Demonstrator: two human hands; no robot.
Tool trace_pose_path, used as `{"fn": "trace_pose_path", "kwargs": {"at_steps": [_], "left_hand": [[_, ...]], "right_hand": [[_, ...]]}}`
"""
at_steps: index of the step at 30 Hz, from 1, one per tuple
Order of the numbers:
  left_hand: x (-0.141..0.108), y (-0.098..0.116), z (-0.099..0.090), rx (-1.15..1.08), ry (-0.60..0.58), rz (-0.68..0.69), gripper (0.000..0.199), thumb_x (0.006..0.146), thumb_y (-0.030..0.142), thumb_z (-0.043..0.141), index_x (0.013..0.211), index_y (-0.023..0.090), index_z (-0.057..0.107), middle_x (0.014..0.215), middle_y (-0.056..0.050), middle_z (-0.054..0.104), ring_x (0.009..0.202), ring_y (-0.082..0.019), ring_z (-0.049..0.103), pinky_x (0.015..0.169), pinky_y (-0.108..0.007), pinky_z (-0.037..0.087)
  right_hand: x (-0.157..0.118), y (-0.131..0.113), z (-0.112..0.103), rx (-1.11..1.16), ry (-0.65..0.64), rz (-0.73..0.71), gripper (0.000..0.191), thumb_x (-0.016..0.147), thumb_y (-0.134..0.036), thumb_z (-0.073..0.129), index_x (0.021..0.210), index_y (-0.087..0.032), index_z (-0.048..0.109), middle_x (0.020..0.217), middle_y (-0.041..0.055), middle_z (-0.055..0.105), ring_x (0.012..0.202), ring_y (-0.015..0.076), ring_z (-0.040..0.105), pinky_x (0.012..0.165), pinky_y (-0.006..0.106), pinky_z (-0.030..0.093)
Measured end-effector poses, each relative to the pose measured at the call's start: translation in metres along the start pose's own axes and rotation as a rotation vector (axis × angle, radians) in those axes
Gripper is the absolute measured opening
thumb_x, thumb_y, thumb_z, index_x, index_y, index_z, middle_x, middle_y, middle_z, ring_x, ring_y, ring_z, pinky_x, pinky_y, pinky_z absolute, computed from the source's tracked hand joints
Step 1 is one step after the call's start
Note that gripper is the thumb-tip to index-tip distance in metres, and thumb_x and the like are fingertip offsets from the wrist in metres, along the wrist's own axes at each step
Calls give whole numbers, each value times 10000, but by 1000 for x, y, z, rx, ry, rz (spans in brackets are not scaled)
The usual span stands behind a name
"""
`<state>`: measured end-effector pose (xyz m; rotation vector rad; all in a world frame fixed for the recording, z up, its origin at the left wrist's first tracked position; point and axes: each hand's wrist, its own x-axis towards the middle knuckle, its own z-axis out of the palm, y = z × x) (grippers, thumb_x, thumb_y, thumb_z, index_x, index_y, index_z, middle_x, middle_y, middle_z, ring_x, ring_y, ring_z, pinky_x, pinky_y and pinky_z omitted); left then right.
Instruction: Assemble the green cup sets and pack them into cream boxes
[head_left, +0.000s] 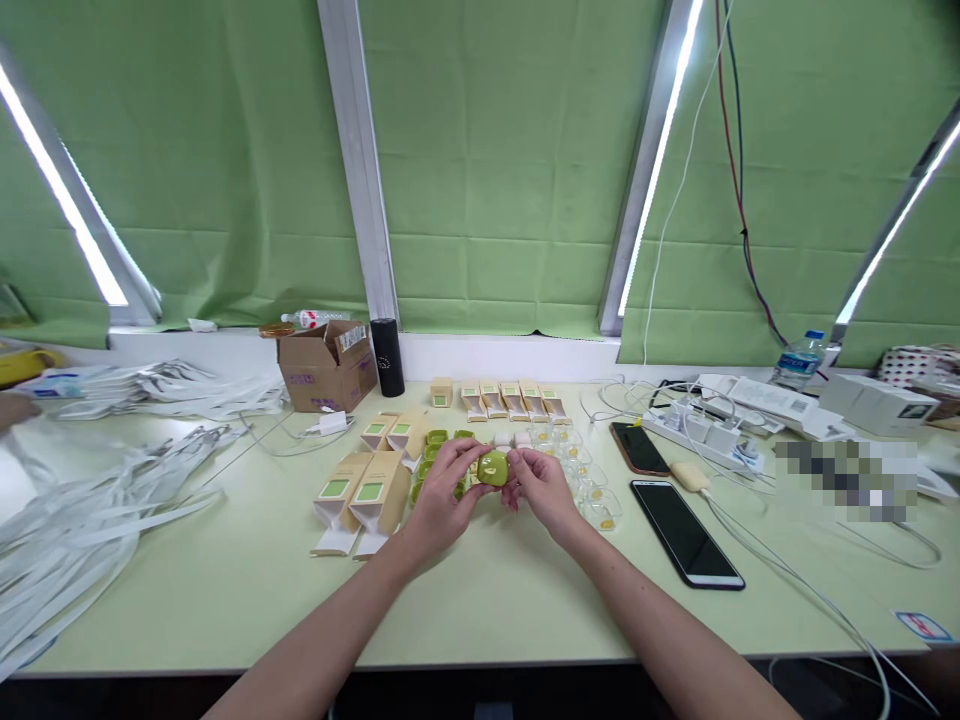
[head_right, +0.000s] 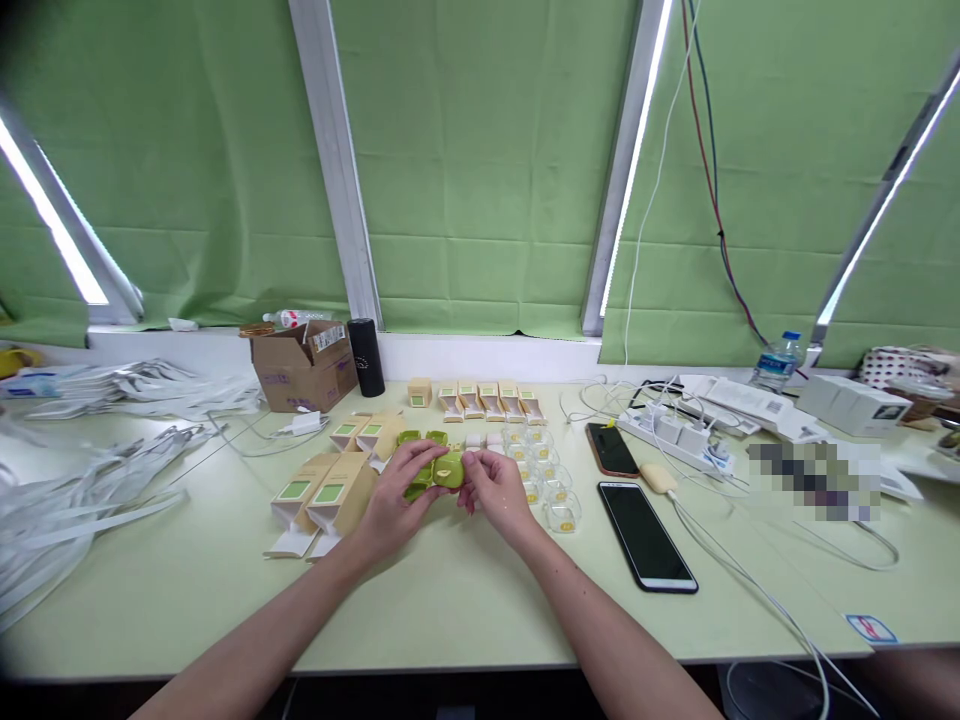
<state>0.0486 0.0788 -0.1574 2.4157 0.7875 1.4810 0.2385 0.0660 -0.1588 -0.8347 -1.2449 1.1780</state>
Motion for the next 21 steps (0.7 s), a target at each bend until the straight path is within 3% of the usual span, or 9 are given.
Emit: {"fn": "trace_pose_path", "kwargs": {"at_steps": [6, 11, 16, 21], "left_hand": [[1, 1, -1, -37, -4, -104, 460, 935, 230, 697, 1388, 273, 627, 1306, -110, 618, 1211, -277, 612, 1032, -444, 546], [5, 0, -1, -143, 35, -244, 370, 912, 319, 732, 1274, 253, 697, 1215, -93, 661, 1015, -231, 648, 924, -383, 570], [11, -8, 0, -412, 140, -448, 401, 851, 524, 776, 1100, 212, 743, 1108, -78, 712, 990, -231, 679, 860, -322, 568], [15, -10, -4, -568, 153, -626, 553, 774, 661, 799, 1010, 164, 740, 799, -41, 709, 760, -193, 653, 690, -277, 530]], "right_hand": [[-3, -5, -2, 46, -56, -13, 554, 827, -732, 715, 776, -182, 669, 620, 28, 702, 467, 135, 613, 425, 229, 467], [-4, -9, -2, 48, -59, 27, 569, 793, -747, 727, 834, -181, 687, 674, 56, 743, 482, 140, 611, 431, 235, 441], [-5, -13, -7, -55, 46, -17, 503, 806, -665, 732, 923, -175, 723, 674, 43, 734, 464, 129, 561, 436, 247, 418], [-5, -28, -27, -267, 211, -167, 321, 853, -496, 694, 900, -181, 727, 638, 13, 670, 530, 146, 569, 530, 275, 459]]}}
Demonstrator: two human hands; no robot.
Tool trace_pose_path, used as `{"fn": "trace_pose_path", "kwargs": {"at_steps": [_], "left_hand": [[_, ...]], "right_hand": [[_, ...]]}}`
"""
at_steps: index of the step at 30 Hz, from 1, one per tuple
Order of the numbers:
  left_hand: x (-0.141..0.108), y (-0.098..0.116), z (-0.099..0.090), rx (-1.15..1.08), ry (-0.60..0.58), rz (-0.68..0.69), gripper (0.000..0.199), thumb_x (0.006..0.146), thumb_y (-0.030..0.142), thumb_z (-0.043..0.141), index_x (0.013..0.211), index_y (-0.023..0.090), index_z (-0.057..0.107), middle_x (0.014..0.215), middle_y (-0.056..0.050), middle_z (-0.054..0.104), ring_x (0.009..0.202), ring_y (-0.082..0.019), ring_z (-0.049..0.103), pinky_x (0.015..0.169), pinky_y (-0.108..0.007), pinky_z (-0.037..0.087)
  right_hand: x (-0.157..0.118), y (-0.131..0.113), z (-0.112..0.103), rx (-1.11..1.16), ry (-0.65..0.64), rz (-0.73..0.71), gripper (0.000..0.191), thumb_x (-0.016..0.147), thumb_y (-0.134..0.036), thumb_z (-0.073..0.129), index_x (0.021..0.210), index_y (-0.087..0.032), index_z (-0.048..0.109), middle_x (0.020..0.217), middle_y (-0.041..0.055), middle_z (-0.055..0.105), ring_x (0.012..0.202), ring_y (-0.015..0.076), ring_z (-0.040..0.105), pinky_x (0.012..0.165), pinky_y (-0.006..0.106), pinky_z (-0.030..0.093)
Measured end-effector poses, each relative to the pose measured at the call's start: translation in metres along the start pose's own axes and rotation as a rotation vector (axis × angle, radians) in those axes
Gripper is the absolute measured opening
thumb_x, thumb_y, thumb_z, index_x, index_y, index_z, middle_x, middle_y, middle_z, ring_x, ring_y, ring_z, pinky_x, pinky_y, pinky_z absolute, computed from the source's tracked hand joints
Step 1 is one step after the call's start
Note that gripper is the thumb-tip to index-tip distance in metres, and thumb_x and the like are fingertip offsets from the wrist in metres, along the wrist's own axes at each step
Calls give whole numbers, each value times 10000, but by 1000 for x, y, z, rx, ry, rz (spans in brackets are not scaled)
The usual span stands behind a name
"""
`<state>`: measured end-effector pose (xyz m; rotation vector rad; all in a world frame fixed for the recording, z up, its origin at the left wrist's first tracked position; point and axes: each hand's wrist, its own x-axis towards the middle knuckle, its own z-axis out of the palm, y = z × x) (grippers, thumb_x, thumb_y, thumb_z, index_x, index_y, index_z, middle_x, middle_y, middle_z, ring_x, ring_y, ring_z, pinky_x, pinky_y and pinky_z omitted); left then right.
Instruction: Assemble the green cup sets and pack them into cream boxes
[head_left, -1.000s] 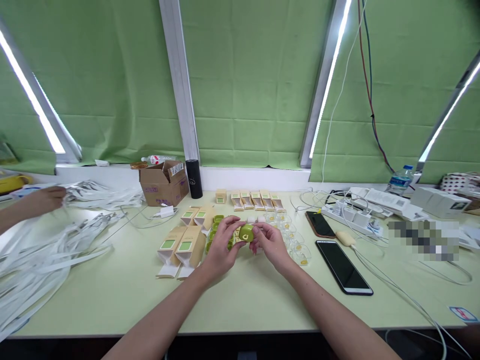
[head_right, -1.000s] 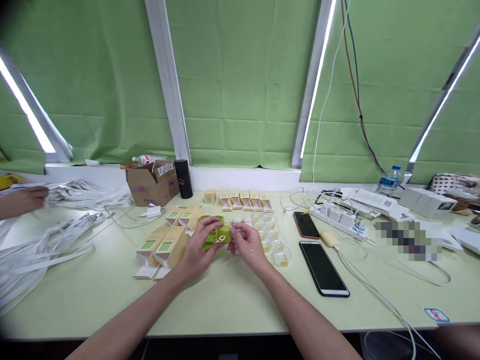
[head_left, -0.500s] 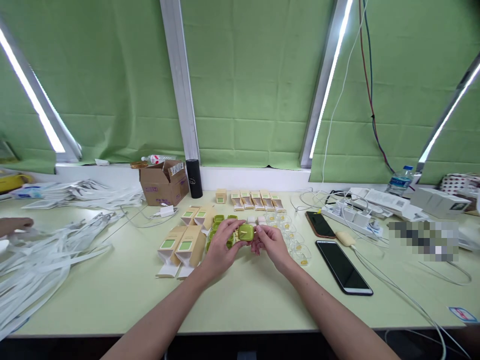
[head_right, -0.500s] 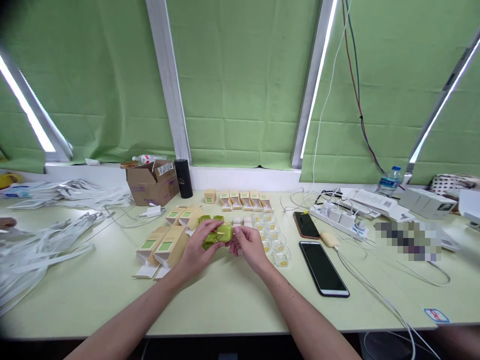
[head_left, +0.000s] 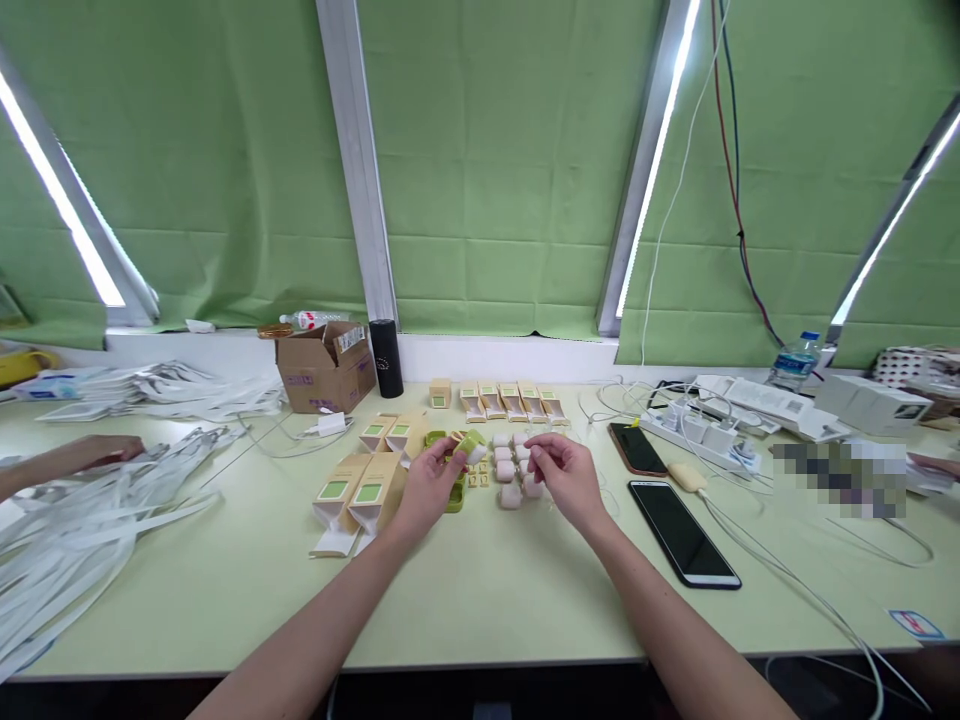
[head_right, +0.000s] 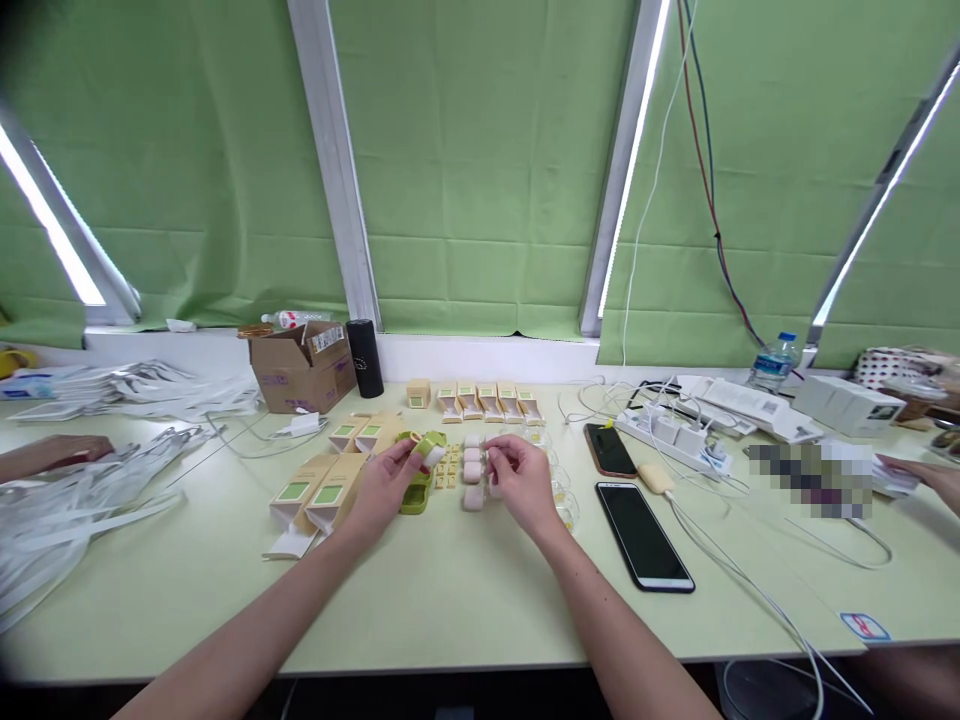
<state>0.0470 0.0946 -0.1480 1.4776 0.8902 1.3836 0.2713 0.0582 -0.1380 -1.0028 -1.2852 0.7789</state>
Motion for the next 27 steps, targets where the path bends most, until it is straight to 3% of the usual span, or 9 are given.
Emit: {"fn": "trace_pose_path", "kwargs": {"at_steps": [5, 8, 11, 15, 21, 25, 27], "left_hand": [[0, 3, 0, -39, 28, -41, 596, 748, 685, 808, 998, 148, 746, 747, -36, 703, 684, -172, 623, 630, -263, 484], [-1, 3, 0, -39, 31, -43, 584, 750, 686, 806, 980, 152, 747, 736, -38, 703, 694, -175, 628, 625, -257, 476], [-2, 3, 1, -12, 23, -52, 586, 764, 698, 785, 986, 157, 747, 732, -36, 702, 704, -179, 632, 633, -261, 480], [-3, 4, 2, 20, 33, -72, 608, 759, 728, 767, 982, 163, 743, 740, -35, 702, 706, -182, 634, 634, -266, 484], [-3, 3, 1, 6, 32, -75, 622, 753, 727, 777, 1006, 160, 738, 790, -42, 709, 740, -175, 642, 654, -255, 490], [-1, -3, 0, -45, 27, -92, 616, 772, 711, 774, 1039, 158, 736, 814, -45, 710, 739, -164, 639, 641, -241, 489], [0, -6, 0, -98, 28, -90, 598, 775, 702, 780, 1024, 159, 738, 789, -34, 697, 710, -148, 626, 629, -230, 487]], "right_hand": [[1, -25, -35, -454, 96, -184, 220, 904, -383, 625, 919, -202, 749, 764, 44, 722, 634, 181, 605, 623, 312, 474], [-10, -38, -59, -821, 22, -239, 159, 901, -285, 615, 957, -239, 756, 847, 40, 743, 775, 215, 650, 703, 331, 462], [-25, -40, -83, -1134, -115, -182, 171, 886, -196, 618, 906, -258, 776, 891, 56, 755, 915, 263, 655, 688, 336, 420], [-41, -28, -105, -1360, -222, -122, 202, 845, -137, 670, 923, -258, 811, 935, 81, 754, 957, 296, 625, 673, 349, 399], [-47, -26, -111, -1289, -305, -90, 256, 863, -83, 593, 766, -243, 768, 956, 97, 704, 954, 279, 601, 747, 365, 447], [-43, -43, -101, -945, -321, -70, 162, 941, -206, 553, 869, -248, 692, 1025, 71, 652, 1014, 254, 606, 833, 371, 509], [-37, -48, -87, -709, -326, -67, 142, 981, -275, 514, 929, -247, 643, 1090, 68, 631, 991, 226, 618, 802, 349, 537]]}}
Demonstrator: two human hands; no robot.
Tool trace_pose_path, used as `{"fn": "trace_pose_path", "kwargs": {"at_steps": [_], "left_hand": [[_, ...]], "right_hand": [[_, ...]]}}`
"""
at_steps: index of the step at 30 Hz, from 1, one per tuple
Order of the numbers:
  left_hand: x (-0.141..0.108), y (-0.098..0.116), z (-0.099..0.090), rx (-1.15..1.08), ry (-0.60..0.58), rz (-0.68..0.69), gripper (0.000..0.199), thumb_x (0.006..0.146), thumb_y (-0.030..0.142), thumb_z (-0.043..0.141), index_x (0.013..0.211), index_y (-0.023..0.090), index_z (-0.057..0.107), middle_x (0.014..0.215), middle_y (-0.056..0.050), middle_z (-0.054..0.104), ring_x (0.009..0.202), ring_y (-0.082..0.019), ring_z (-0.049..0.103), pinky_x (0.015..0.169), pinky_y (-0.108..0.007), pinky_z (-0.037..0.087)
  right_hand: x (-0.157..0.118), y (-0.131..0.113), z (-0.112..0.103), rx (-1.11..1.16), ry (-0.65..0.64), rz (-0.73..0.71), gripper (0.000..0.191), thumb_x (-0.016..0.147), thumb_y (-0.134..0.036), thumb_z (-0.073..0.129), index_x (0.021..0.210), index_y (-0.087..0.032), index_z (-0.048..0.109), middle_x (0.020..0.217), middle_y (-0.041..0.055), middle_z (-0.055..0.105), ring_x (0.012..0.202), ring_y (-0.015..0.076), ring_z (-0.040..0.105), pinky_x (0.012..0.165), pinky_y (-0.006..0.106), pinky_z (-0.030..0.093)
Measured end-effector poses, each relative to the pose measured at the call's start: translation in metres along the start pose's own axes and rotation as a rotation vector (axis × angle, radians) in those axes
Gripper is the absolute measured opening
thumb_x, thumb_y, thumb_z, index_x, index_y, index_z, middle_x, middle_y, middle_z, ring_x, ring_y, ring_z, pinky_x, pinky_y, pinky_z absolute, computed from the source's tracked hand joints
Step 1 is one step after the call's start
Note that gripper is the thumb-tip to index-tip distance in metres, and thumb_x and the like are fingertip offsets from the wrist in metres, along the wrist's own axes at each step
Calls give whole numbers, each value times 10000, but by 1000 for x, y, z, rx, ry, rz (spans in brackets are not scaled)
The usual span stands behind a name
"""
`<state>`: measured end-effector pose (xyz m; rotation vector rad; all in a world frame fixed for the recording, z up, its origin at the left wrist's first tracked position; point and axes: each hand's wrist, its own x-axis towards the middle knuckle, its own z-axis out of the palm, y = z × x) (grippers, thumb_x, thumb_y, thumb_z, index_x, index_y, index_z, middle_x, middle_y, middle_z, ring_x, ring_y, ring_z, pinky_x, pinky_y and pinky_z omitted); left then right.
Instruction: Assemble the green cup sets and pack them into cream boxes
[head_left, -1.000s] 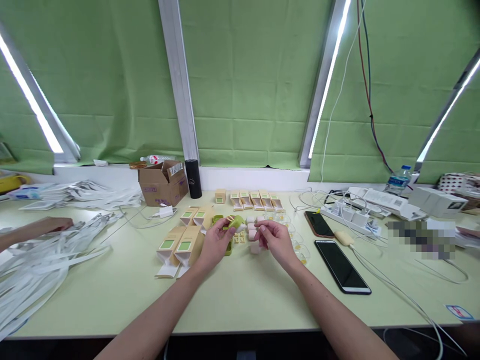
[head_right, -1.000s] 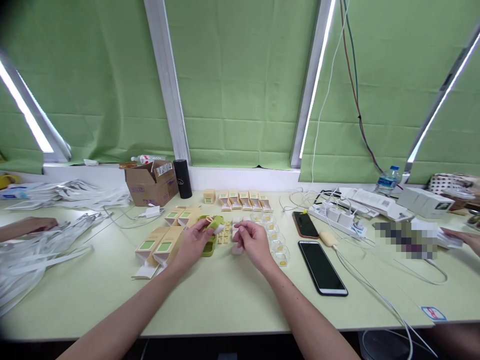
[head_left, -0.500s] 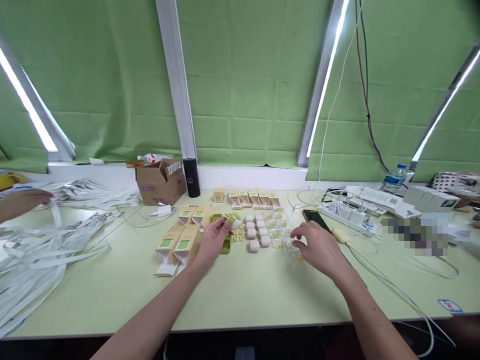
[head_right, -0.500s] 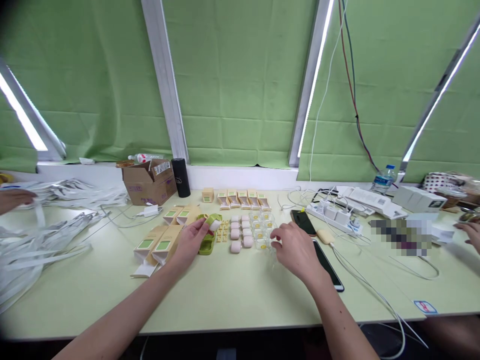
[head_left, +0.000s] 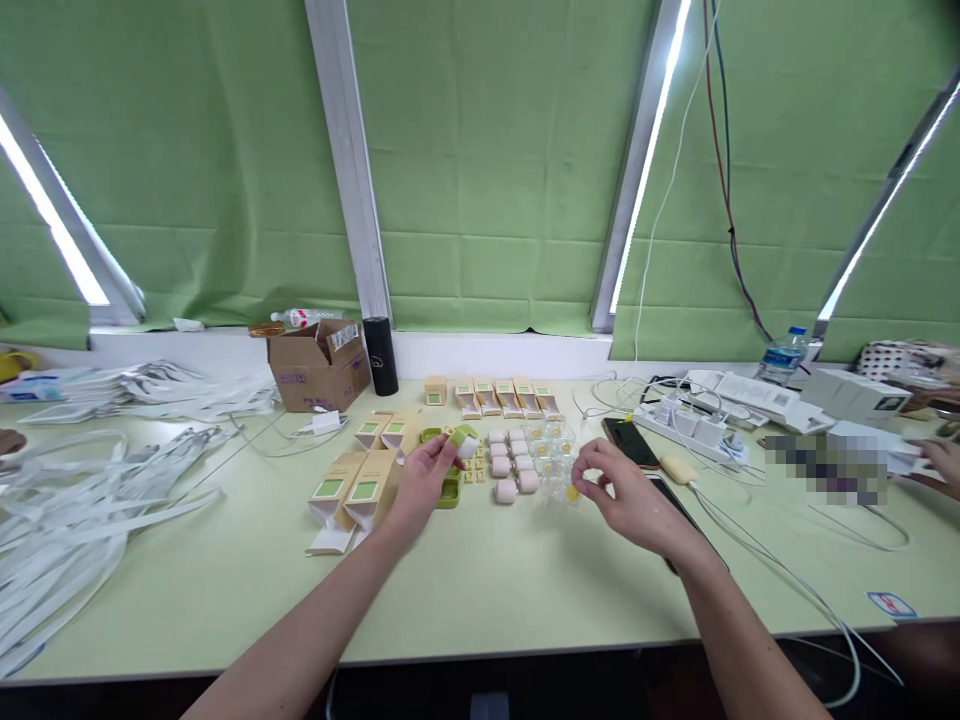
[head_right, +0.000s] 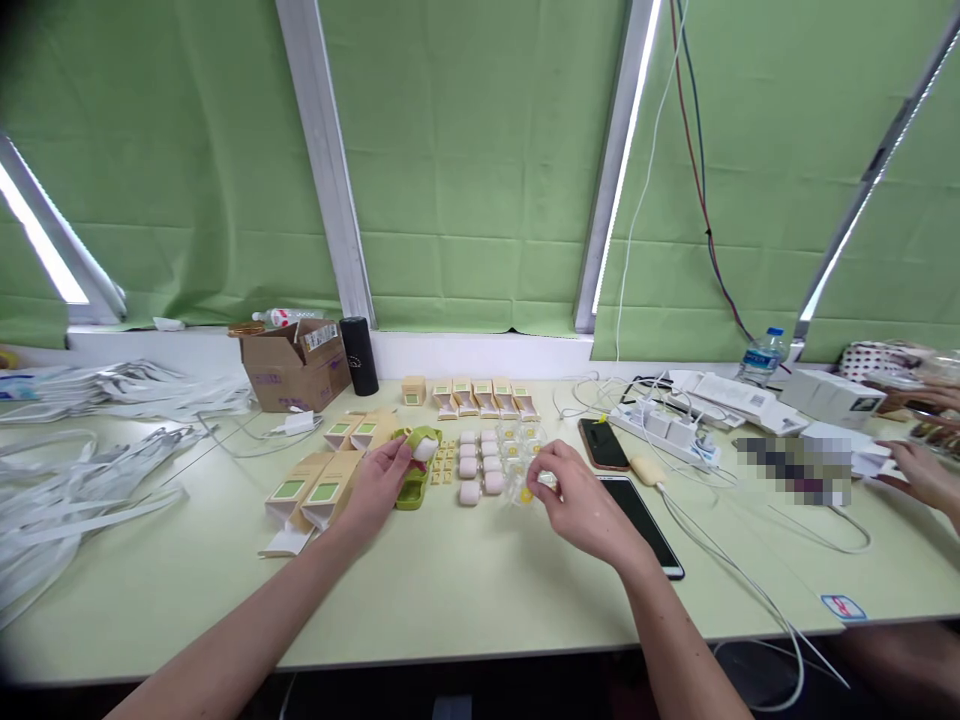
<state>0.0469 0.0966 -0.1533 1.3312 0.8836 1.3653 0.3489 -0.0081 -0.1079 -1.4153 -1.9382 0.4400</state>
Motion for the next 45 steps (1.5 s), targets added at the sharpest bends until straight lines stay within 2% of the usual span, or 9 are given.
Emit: {"fn": "trace_pose_path", "kwargs": {"at_steps": [2, 5, 10, 20, 26, 30, 35, 40, 45], "left_hand": [[1, -1, 0, -57, -8, 2, 577, 767, 692, 795, 985, 160, 742, 787, -30, 693, 685, -133, 613, 627, -228, 497], [2, -1, -1, -147, -14, 16, 532, 755, 663, 824, 921, 164, 747, 836, -42, 711, 690, -128, 621, 665, -247, 540], [5, -3, -3, -303, -13, 22, 478, 738, 602, 872, 896, 169, 742, 952, -73, 758, 756, -151, 680, 725, -286, 596], [6, -5, -2, -421, -81, 6, 470, 774, 545, 876, 952, 134, 734, 930, -76, 757, 803, -183, 732, 728, -308, 616], [3, -3, 0, -450, -128, -4, 433, 818, 510, 856, 985, 130, 734, 952, -85, 757, 815, -186, 726, 771, -324, 622], [0, 2, 1, -479, -104, -13, 414, 808, 497, 868, 965, 137, 736, 987, -84, 758, 854, -184, 720, 822, -324, 620], [1, 4, 0, -505, -86, -13, 401, 798, 464, 887, 975, 137, 737, 990, -77, 756, 864, -177, 719, 833, -319, 621], [3, 3, -1, -503, -70, 2, 404, 791, 481, 887, 936, 139, 728, 950, -67, 758, 830, -174, 723, 850, -337, 625], [6, 1, -3, -508, 7, 15, 422, 754, 492, 909, 888, 148, 705, 882, -48, 751, 780, -159, 712, 813, -310, 609]], "right_hand": [[16, -9, 11, 243, -18, -32, 140, 993, -342, 525, 937, -240, 602, 1157, 67, 625, 1020, 212, 632, 844, 351, 562], [46, -15, 37, 542, -73, 24, 230, 947, -452, 608, 897, -231, 567, 987, 30, 646, 882, 197, 666, 781, 355, 591], [87, -18, 80, 731, -62, 62, 273, 812, -415, 776, 855, -227, 583, 888, -5, 654, 740, 159, 668, 645, 296, 588], [91, -30, 124, 1036, 258, 136, 534, 724, -569, 873, 996, -233, 560, 967, 58, 790, 694, 152, 665, 577, 267, 560], [86, -31, 133, 997, 384, 89, 446, 777, -580, 838, 960, -199, 695, 1123, 125, 791, 991, 250, 746, 752, 351, 638], [82, -32, 137, 998, 342, 47, 441, 776, -484, 863, 1101, -213, 742, 1224, 121, 758, 1138, 277, 712, 915, 408, 630], [80, -33, 138, 1022, 327, 26, 592, 655, -398, 945, 1190, -249, 738, 1326, 93, 687, 1119, 261, 687, 934, 407, 632], [84, -29, 129, 1275, 180, 70, 502, 741, -570, 880, 1069, -215, 744, 1036, 76, 760, 967, 268, 739, 966, 496, 612], [83, -23, 120, 1512, -1, 188, 489, 838, -666, 745, 990, -201, 734, 974, 100, 774, 896, 256, 757, 870, 422, 618]]}}
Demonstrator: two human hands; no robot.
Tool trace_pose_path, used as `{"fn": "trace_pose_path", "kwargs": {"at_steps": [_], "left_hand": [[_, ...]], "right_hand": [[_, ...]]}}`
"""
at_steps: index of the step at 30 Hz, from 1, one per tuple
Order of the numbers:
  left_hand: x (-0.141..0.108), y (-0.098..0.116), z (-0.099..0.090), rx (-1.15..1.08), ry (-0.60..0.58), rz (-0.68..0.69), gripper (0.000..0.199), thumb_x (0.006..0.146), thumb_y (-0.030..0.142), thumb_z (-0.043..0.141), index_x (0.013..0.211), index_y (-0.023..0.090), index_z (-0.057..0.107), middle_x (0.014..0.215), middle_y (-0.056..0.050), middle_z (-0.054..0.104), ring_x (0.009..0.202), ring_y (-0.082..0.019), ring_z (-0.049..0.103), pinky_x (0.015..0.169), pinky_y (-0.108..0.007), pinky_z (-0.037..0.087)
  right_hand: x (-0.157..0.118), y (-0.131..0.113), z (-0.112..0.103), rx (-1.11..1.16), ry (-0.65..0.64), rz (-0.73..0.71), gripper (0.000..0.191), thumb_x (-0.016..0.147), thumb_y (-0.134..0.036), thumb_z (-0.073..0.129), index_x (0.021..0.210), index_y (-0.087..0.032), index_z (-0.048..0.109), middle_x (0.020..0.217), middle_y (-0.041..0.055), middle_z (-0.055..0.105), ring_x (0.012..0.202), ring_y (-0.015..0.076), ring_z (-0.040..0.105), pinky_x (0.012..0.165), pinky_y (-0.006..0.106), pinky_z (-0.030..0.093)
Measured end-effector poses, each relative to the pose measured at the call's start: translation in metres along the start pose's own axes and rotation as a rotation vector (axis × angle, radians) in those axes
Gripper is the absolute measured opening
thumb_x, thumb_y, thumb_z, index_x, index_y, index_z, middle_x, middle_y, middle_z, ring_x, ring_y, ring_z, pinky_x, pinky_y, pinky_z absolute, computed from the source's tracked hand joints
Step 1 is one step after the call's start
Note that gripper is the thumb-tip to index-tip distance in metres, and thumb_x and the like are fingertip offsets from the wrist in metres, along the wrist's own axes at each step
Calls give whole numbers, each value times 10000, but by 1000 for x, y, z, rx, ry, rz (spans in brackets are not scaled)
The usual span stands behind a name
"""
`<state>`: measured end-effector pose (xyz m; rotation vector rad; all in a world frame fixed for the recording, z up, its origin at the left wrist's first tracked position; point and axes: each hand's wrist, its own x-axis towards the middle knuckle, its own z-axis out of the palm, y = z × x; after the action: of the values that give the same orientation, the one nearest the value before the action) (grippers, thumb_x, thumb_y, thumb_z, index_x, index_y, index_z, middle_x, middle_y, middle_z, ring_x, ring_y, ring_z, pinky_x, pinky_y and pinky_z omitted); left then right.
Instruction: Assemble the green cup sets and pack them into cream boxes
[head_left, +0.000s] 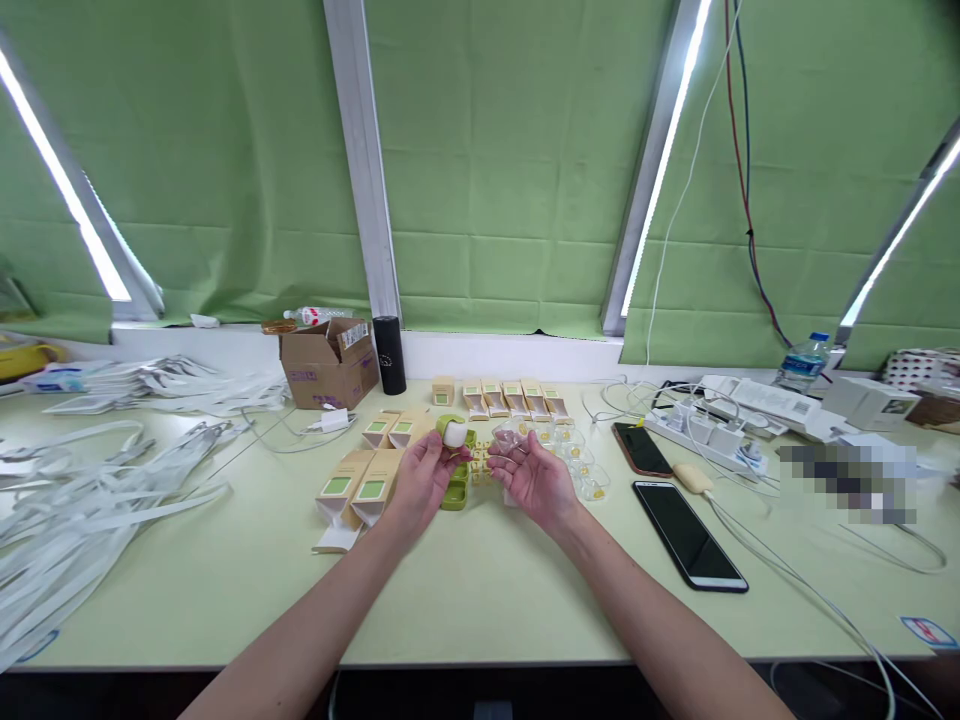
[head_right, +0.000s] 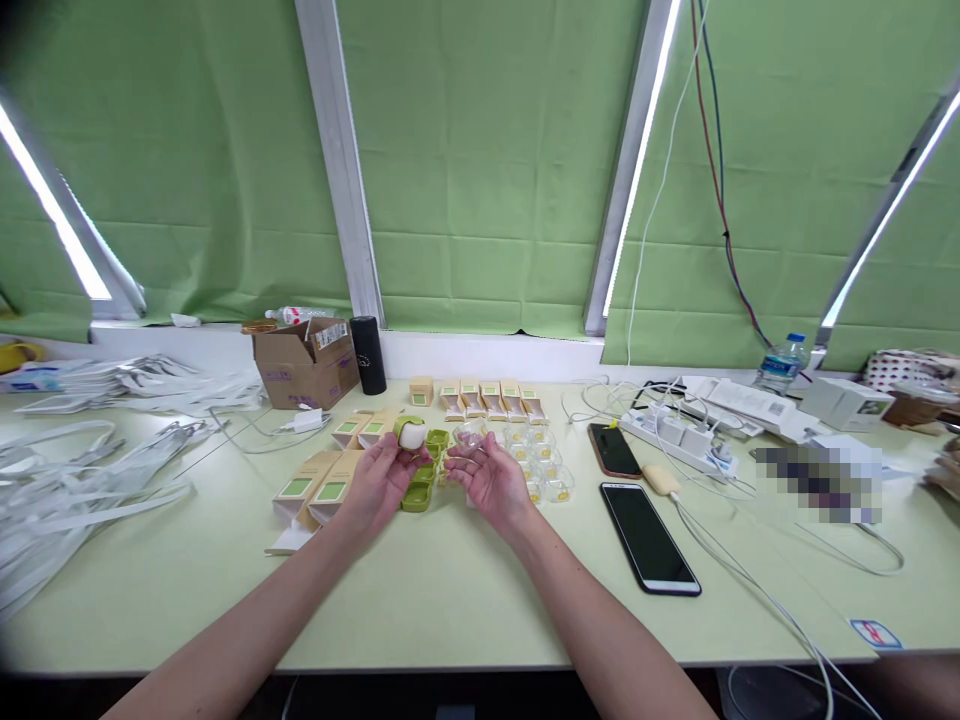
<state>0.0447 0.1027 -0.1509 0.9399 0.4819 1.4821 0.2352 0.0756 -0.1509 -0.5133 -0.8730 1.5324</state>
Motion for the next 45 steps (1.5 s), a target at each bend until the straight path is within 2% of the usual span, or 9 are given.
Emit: {"fn": "trace_pose_path", "kwargs": {"at_steps": [5, 8, 12, 18, 24, 28, 33, 41, 45], "left_hand": [[0, 0, 0, 27, 6, 9, 405, 783, 492, 886, 895, 145, 710, 904, -55, 753, 793, -156, 704, 830, -320, 602], [0, 1, 0, 51, 5, 21, 403, 789, 492, 881, 910, 142, 722, 948, -59, 759, 831, -157, 708, 852, -323, 602], [0, 2, 1, 64, 9, 21, 385, 765, 436, 911, 943, 145, 734, 1010, -65, 762, 940, -182, 723, 886, -317, 597], [-3, 3, 2, 82, -14, 5, 365, 754, 388, 924, 977, 158, 750, 1060, -62, 747, 966, -173, 711, 889, -298, 598], [-7, 5, 6, 172, -24, 11, 398, 753, 437, 913, 1013, 180, 757, 1123, -85, 749, 972, -187, 696, 823, -296, 606], [-8, 7, 9, 210, -32, 6, 438, 732, 473, 919, 1007, 172, 759, 1041, -72, 762, 829, -148, 687, 779, -269, 596], [-8, 6, 8, 242, -35, -12, 477, 727, 515, 911, 1021, 176, 749, 953, -50, 759, 756, -137, 676, 712, -257, 582], [-3, -3, -2, 365, -69, -6, 564, 778, 561, 855, 1140, 150, 722, 1010, -92, 765, 1001, -238, 722, 799, -303, 579], [-4, -1, -1, 431, -61, -1, 607, 757, 590, 858, 1147, 146, 719, 1051, -95, 770, 1047, -260, 715, 869, -339, 575]], "right_hand": [[-4, -1, 1, 8, -8, 41, 454, 882, -604, 698, 1117, -215, 705, 978, 104, 776, 855, 265, 755, 817, 436, 617], [-5, 0, 2, 1, -9, -8, 428, 820, -465, 799, 1177, -257, 688, 1016, 63, 771, 872, 245, 757, 853, 429, 615], [-5, -1, 3, 1, 11, -60, 530, 721, -294, 888, 1212, -280, 692, 1037, 29, 751, 903, 220, 745, 867, 394, 609], [-6, 0, 7, -107, 31, -128, 539, 772, -421, 871, 1269, -298, 702, 1174, 49, 694, 906, 197, 713, 705, 323, 612], [-6, 7, 6, -279, 70, -206, 592, 680, -330, 922, 1226, -282, 701, 1251, 47, 662, 945, 190, 682, 765, 332, 643], [-5, 10, 4, -315, 72, -198, 532, 671, -320, 920, 1150, -256, 700, 1250, 54, 670, 992, 209, 697, 818, 358, 654], [-4, 13, 4, -281, 52, -171, 558, 626, -328, 953, 1103, -241, 677, 1195, 42, 663, 1030, 240, 716, 868, 392, 662], [-4, 16, 7, -283, 33, -146, 562, 624, -361, 966, 1071, -254, 643, 1147, 18, 645, 933, 229, 741, 894, 455, 655], [-4, 19, 5, -280, 23, -152, 554, 633, -357, 966, 1065, -251, 635, 1164, 17, 620, 923, 222, 739, 893, 462, 658]]}}
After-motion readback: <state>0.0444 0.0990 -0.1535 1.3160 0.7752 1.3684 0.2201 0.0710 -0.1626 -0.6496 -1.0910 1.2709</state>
